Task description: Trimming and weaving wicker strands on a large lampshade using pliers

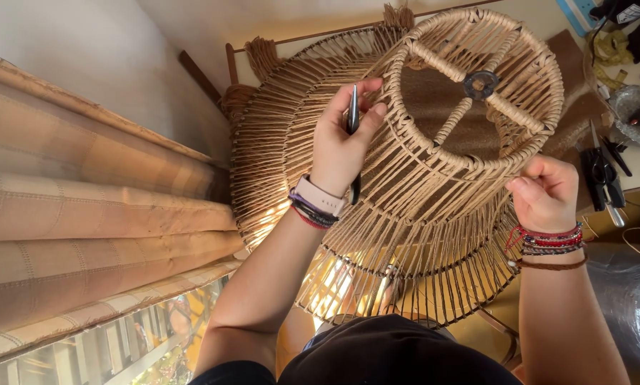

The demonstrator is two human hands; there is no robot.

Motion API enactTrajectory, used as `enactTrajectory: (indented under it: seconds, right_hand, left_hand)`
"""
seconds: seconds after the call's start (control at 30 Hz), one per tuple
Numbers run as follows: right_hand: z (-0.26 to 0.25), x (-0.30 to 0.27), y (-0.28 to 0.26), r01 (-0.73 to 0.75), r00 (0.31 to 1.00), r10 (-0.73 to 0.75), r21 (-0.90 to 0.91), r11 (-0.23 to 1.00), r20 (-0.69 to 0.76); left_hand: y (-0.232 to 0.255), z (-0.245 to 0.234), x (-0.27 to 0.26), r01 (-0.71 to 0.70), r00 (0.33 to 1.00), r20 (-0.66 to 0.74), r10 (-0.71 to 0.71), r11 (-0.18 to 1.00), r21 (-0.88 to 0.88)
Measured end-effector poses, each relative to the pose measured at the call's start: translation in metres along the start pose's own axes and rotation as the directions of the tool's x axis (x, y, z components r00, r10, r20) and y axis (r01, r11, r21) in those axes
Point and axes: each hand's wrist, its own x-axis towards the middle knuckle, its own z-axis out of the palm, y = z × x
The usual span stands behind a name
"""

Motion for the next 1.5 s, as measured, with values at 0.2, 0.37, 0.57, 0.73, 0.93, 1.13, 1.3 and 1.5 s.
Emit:
enactTrajectory:
  seconds: [0.2, 0.37, 0.57, 0.73, 0.93, 1.13, 1.3, 1.5]
  right_hand:
    - [0.012, 0.004, -0.026, -0.034, 0.999, 0.039, -0.123, 0.992, 0.033]
    - [0.013, 0.006, -0.024, -0.023, 0.999, 0.026, -0.114, 0.993, 0.020]
    - [-0.001, -0.001, 0.018, 0.044, 0.998, -0.045, -0.026, 0.999, -0.039]
    - [-0.001, -0.004, 0.037, 0.105, 0.990, -0.097, 0.082, 0.991, -0.098]
    - [-0.001, 0.005, 0.025, 0.114, 0.991, -0.103, 0.129, 0.985, -0.087]
    - [-0.019, 0.009, 0.038, 0.105, 0.992, -0.111, 0.096, 0.990, 0.060]
    - [-0.011, 0.022, -0.039, 0.144, 0.984, -0.108, -0.267, 0.953, 0.144]
    - [-0.015, 0.034, -0.081, 0.457, 0.889, -0.395, -0.420, 0.784, 0.231]
  left_hand:
    - [0.014, 0.020, -0.045, -0.602, 0.799, 0.391, 0.458, 0.620, 0.503]
    - [0.037, 0.032, -0.053, -0.563, 0.826, 0.433, 0.361, 0.515, 0.646]
    - [0.032, 0.046, -0.056, -0.486, 0.864, 0.283, 0.416, 0.545, 0.683]
    - [0.027, 0.054, -0.058, -0.430, 0.880, 0.188, 0.436, 0.562, 0.707]
    - [0.034, 0.067, -0.066, -0.427, 0.885, 0.176, 0.431, 0.600, 0.677]
    - [0.039, 0.093, -0.077, -0.423, 0.859, 0.198, 0.473, 0.437, 0.794]
    - [0.025, 0.096, -0.079, -0.358, 0.866, 0.134, 0.482, 0.410, 0.839]
    - [0.021, 0.105, -0.084, -0.287, 0.905, 0.039, 0.424, 0.539, 0.792]
